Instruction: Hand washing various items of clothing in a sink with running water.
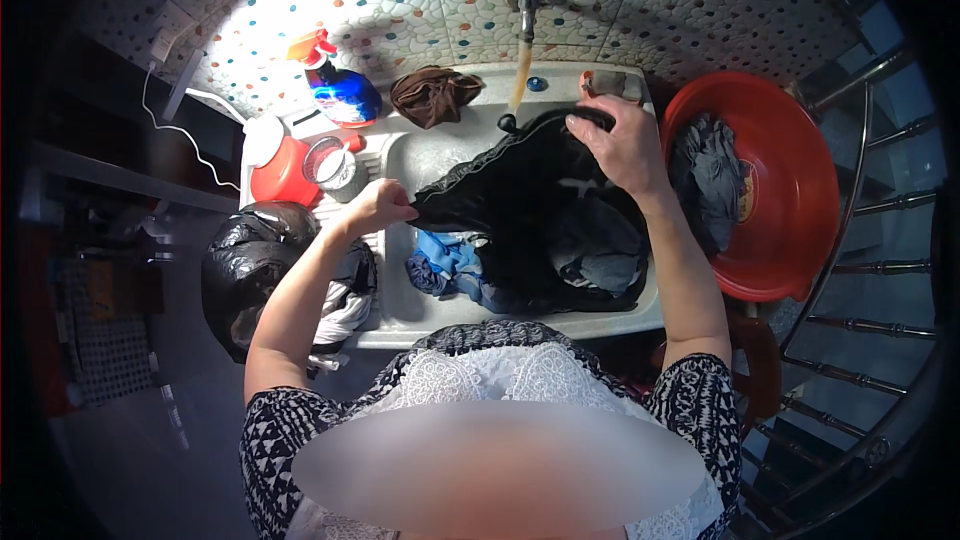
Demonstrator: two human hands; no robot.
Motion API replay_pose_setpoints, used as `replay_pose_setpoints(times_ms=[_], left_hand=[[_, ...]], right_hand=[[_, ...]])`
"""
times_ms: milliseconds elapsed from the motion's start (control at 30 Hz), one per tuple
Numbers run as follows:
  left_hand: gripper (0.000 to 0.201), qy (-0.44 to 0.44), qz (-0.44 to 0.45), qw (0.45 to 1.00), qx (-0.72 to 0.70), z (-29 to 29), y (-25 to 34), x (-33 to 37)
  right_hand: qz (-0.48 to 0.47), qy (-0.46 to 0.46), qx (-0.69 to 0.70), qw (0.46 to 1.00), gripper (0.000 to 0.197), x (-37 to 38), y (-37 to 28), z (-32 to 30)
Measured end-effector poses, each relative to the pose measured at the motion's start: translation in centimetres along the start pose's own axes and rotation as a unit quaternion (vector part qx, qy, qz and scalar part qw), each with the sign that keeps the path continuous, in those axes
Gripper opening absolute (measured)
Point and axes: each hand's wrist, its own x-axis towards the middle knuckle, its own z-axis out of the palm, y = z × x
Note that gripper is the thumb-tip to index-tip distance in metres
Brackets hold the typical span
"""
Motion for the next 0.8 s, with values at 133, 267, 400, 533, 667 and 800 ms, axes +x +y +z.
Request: replay_pose_setpoints(times_ms=[133, 267, 400, 533, 667, 800], left_hand=[[0.014, 0.145, 0.253, 0.956, 0.031, 3.4, -2.4, 2.0], [0.008, -0.007, 0.009, 0.964, -0.264, 6.8, -3.0, 1.8], [0.02, -0.096, -0.12, 0.807, -0.57, 11.8, -3.4, 2.5], [0.027, -0.168, -0.06, 0.793, -0.582, 11.1, -3.1, 3.2], [0.027, -0.115, -0.029, 0.673, -0.73, 5.5, 1.1, 4.5], [0.042, -0.05, 0.154, 0.638, -0.753, 0.9, 5.4, 2.1]], right_hand=[[-0.142, -0.016, 0.007, 0.99, 0.015, 0.9, 0.2, 0.4], [0.025, -0.026, 0.034, 0.999, 0.022, -1.7, 8.5, 3.7], [0.433, -0.052, 0.324, 0.84, 0.022, -8.0, 17.3, 9.6], [0.481, 0.017, 0.583, 0.655, 0.017, -7.1, 12.9, 10.8], [0.311, 0.062, 0.664, 0.677, 0.029, -3.9, 6.4, 7.0], [0.164, 0.05, 0.653, 0.738, 0.049, -3.5, 1.8, 4.9]])
